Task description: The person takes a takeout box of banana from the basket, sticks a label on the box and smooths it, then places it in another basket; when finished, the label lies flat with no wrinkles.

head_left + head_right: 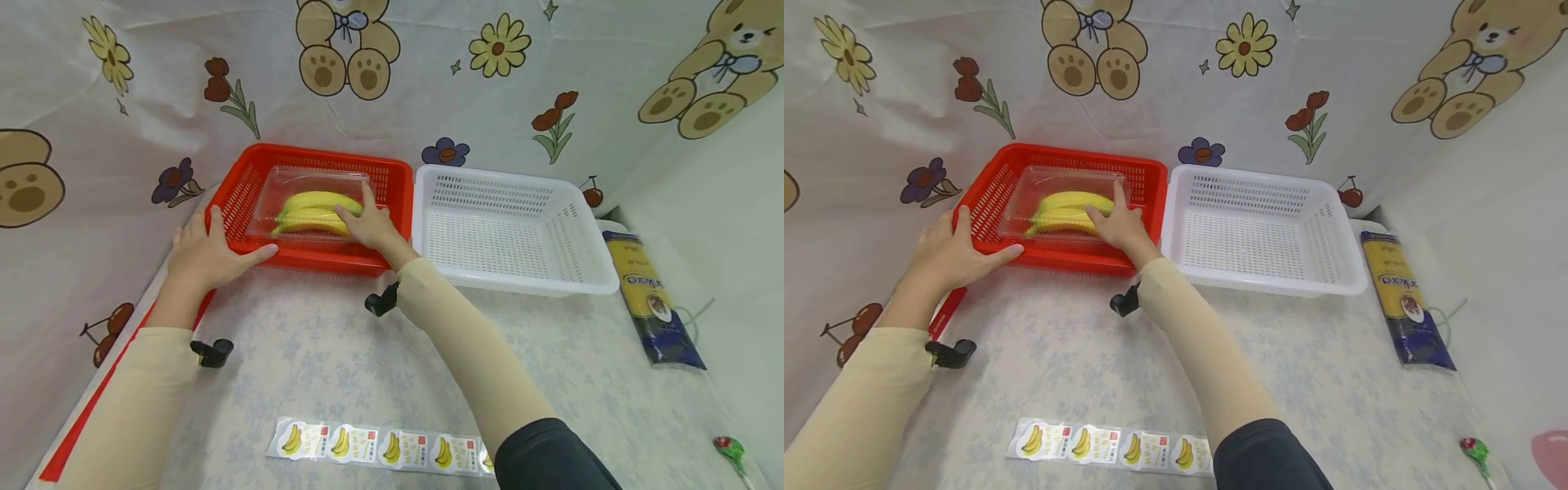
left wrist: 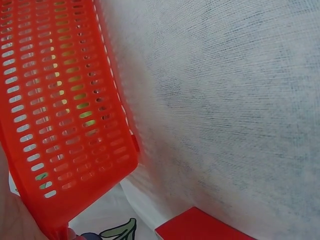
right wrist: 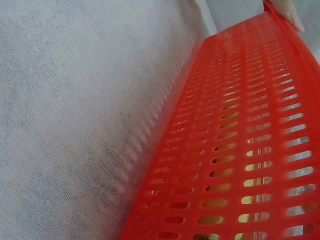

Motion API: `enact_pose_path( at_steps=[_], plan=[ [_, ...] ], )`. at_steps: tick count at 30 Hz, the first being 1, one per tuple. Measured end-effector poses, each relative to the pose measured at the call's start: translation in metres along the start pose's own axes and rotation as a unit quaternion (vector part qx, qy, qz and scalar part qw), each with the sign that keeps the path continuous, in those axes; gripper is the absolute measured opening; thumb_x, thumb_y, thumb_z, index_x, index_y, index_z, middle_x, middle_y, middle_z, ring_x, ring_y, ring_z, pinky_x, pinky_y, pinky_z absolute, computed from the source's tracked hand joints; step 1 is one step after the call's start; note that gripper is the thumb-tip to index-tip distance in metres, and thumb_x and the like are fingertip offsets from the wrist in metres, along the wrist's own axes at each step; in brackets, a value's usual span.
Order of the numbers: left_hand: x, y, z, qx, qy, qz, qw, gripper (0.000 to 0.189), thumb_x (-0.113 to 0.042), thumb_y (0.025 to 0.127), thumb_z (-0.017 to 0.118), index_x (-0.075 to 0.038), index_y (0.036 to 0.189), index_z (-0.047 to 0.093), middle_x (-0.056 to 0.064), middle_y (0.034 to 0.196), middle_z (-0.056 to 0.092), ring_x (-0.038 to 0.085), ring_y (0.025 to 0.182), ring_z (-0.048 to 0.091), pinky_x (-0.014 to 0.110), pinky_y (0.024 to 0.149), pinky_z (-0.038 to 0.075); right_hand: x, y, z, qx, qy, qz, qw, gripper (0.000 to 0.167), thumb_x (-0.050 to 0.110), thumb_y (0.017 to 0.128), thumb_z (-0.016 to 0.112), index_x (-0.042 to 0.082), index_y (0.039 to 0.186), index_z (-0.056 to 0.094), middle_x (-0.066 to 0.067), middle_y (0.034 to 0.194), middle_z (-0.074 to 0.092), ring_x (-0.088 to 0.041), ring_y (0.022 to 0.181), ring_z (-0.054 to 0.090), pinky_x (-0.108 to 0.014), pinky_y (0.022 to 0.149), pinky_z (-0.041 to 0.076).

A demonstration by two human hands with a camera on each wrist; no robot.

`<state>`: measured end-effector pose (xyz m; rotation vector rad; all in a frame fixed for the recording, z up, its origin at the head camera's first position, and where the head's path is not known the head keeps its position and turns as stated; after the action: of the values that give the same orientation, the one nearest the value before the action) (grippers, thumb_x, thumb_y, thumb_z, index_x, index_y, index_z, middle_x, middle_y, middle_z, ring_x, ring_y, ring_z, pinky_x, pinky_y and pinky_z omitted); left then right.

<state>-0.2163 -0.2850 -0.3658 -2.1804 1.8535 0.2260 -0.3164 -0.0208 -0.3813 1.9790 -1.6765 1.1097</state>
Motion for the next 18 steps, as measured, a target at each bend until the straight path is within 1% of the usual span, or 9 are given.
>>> enact_pose_path(
  at_steps=[2,4,6,7,8,10,12,14,18],
  plan=[
    [-0.0005,-0.0004,-0.0005,0.0,0.0,0.001,1.0,0.137,-0.09,0.072,0.048,0.005,0.156,-0.006,0.039,0.157,0.004,0.057,0.143,0.009,0.073,0.114,0.0,0.0005,0.0005,-0.0006,-0.002,0.008,0.0,1.0,0.09,0.062,0.095,0.049,0.036,0.159,-0.008,-0.015,0.164,0.022,-0.044,0.152,0.013,-0.065,0.117,0.022],
    [-0.001,-0.0008,-0.0008,0.001,0.001,0.002,1.0,0.137,-0.09,0.072,0.048,0.005,0.156,-0.006,0.039,0.156,0.004,0.057,0.143,0.009,0.072,0.114,0.0,0.0012,0.0008,-0.0015,-0.004,0.015,-0.003,0.9999,0.089,0.061,0.095,0.05,0.036,0.159,-0.006,-0.015,0.16,0.033,-0.04,0.146,0.032,-0.059,0.117,0.029],
    [-0.0015,-0.0013,-0.0014,0.001,0.0,0.002,1.0,0.137,-0.089,0.073,0.049,0.005,0.156,-0.006,0.04,0.156,0.004,0.058,0.142,0.009,0.072,0.115,-0.001,0.0021,0.0011,-0.0019,-0.001,0.03,-0.01,0.9995,0.087,0.059,0.096,0.051,0.036,0.159,-0.005,-0.017,0.15,0.047,-0.036,0.127,0.055,-0.051,0.111,0.041],
    [-0.0017,-0.0015,-0.0016,0.001,0.0,0.002,1.0,0.137,-0.089,0.073,0.049,0.005,0.156,-0.006,0.04,0.156,0.004,0.058,0.142,0.008,0.072,0.115,0.0,0.0025,0.0011,-0.0019,0.001,0.043,-0.013,0.999,0.086,0.058,0.096,0.051,0.037,0.159,-0.004,-0.018,0.142,0.054,-0.034,0.111,0.064,-0.048,0.104,0.048],
    [-0.0019,-0.0018,-0.0018,0.002,-0.001,0.001,1.0,0.137,-0.089,0.073,0.049,0.005,0.156,-0.006,0.04,0.156,0.004,0.058,0.143,0.008,0.072,0.115,-0.001,0.0029,0.0012,-0.0018,0.002,0.057,-0.016,0.9983,0.086,0.057,0.097,0.052,0.037,0.159,-0.003,-0.019,0.134,0.058,-0.031,0.094,0.067,-0.044,0.096,0.053],
    [-0.0022,-0.0023,-0.0022,0.002,-0.001,0.002,1.0,0.137,-0.089,0.073,0.049,0.005,0.156,-0.006,0.04,0.156,0.004,0.058,0.142,0.008,0.072,0.115,0.0,0.0037,0.0005,-0.0019,0.006,0.088,-0.02,0.9959,0.083,0.054,0.097,0.053,0.04,0.159,-0.002,-0.019,0.122,0.061,-0.026,0.069,0.063,-0.039,0.078,0.058],
    [-0.0025,-0.0028,-0.0024,0.003,-0.001,0.002,1.0,0.137,-0.089,0.073,0.049,0.005,0.156,-0.006,0.04,0.156,0.004,0.058,0.142,0.008,0.072,0.115,0.0,0.0048,-0.0008,-0.0022,0.008,0.116,-0.029,0.9929,0.08,0.051,0.099,0.053,0.041,0.159,0.001,-0.018,0.118,0.061,-0.022,0.056,0.056,-0.035,0.065,0.056],
    [-0.0026,-0.0031,-0.0023,0.004,0.0,0.002,1.0,0.137,-0.089,0.073,0.049,0.005,0.156,-0.006,0.04,0.156,0.004,0.058,0.142,0.009,0.072,0.115,-0.001,0.0058,-0.0027,-0.0023,0.012,0.132,-0.035,0.9905,0.076,0.048,0.1,0.051,0.041,0.158,0.002,-0.018,0.114,0.061,-0.021,0.052,0.052,-0.032,0.058,0.054],
    [-0.0029,-0.0031,-0.002,0.004,0.004,0.004,1.0,0.137,-0.089,0.073,0.048,0.006,0.155,-0.006,0.041,0.156,0.004,0.059,0.141,0.009,0.072,0.114,0.0,0.0069,-0.0057,-0.0029,0.014,0.143,-0.045,0.9887,0.072,0.046,0.102,0.048,0.042,0.158,0.004,-0.021,0.108,0.061,-0.021,0.054,0.05,-0.03,0.057,0.053]
  ],
)
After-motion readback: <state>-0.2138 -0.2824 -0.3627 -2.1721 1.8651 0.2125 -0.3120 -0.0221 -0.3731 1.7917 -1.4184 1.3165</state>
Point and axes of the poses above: each hand's wrist, its own y-axis towards the middle knuckle, its own z-axis out of the palm, x = y × z, the point moved 6 cm from there along y, towards the middle knuckle
